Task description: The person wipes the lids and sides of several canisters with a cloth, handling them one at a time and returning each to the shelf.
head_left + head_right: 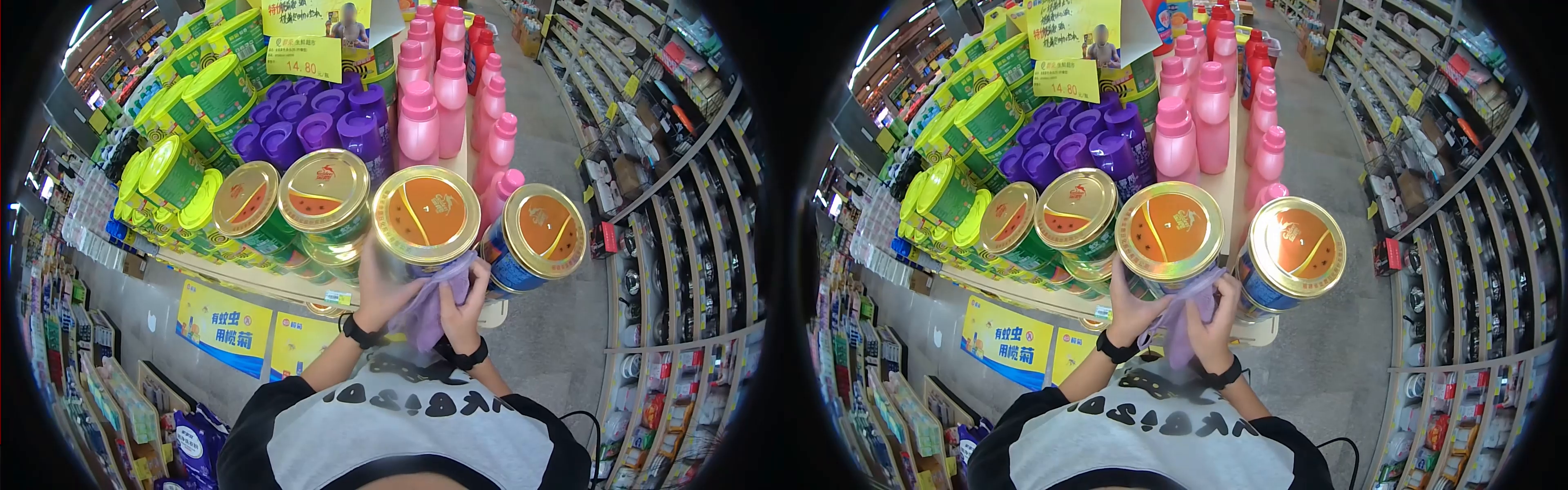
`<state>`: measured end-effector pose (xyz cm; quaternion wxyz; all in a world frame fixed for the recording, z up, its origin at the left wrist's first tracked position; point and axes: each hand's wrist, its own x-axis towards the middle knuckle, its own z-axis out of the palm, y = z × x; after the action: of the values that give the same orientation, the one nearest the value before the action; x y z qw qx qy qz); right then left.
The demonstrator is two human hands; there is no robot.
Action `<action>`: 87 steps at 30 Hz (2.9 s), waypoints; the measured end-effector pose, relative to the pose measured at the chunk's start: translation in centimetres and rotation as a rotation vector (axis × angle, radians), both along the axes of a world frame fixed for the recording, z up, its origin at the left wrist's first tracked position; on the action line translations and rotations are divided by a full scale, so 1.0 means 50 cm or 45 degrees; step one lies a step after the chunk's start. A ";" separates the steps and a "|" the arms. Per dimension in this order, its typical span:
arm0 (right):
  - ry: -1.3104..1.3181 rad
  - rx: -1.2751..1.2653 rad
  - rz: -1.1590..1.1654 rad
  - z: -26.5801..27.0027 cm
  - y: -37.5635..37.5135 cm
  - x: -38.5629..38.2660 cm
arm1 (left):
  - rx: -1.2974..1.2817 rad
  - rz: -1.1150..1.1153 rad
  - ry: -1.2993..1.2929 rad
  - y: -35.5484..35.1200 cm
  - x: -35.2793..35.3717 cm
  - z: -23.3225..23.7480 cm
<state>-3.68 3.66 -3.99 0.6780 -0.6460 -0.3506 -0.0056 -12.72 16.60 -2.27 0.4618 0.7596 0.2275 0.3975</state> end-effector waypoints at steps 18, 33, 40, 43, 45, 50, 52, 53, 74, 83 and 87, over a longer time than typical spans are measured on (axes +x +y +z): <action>-0.055 0.006 0.042 -0.008 -0.004 0.002 | -0.003 0.004 -0.052 0.000 0.000 0.014; 0.001 0.024 0.055 -0.014 -0.005 0.003 | -0.073 -0.086 -0.023 0.014 -0.006 0.034; 0.009 0.020 0.050 -0.015 -0.006 0.003 | -0.174 -0.159 -0.109 0.019 -0.009 0.033; 0.027 0.018 0.053 -0.014 -0.004 0.010 | -0.091 -0.111 -0.091 0.016 -0.004 0.037; 0.035 0.006 0.059 -0.016 -0.006 0.012 | -0.037 -0.090 -0.037 0.014 -0.004 0.037; 0.043 -0.001 0.087 -0.016 -0.009 0.014 | -0.120 -0.204 -0.065 0.021 -0.015 0.023; 0.037 -0.005 0.095 -0.016 -0.008 0.015 | -0.185 -0.221 -0.097 0.018 -0.014 0.024; 0.042 -0.001 0.095 -0.015 -0.006 0.016 | -0.217 -0.231 -0.113 0.017 -0.013 0.025; 0.019 0.064 0.107 0.009 0.010 0.030 | 0.067 0.052 0.004 -0.006 0.004 0.036; 0.016 0.043 0.098 0.004 0.009 0.029 | 0.094 0.072 0.024 -0.003 0.003 0.039; -0.007 0.024 0.112 0.009 0.006 0.031 | 0.216 0.080 0.104 0.001 0.003 0.050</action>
<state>-2.15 3.95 -3.54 0.6826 -0.6237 -0.3804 0.0191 -12.58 16.62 0.21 0.3733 0.8040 0.2352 0.3985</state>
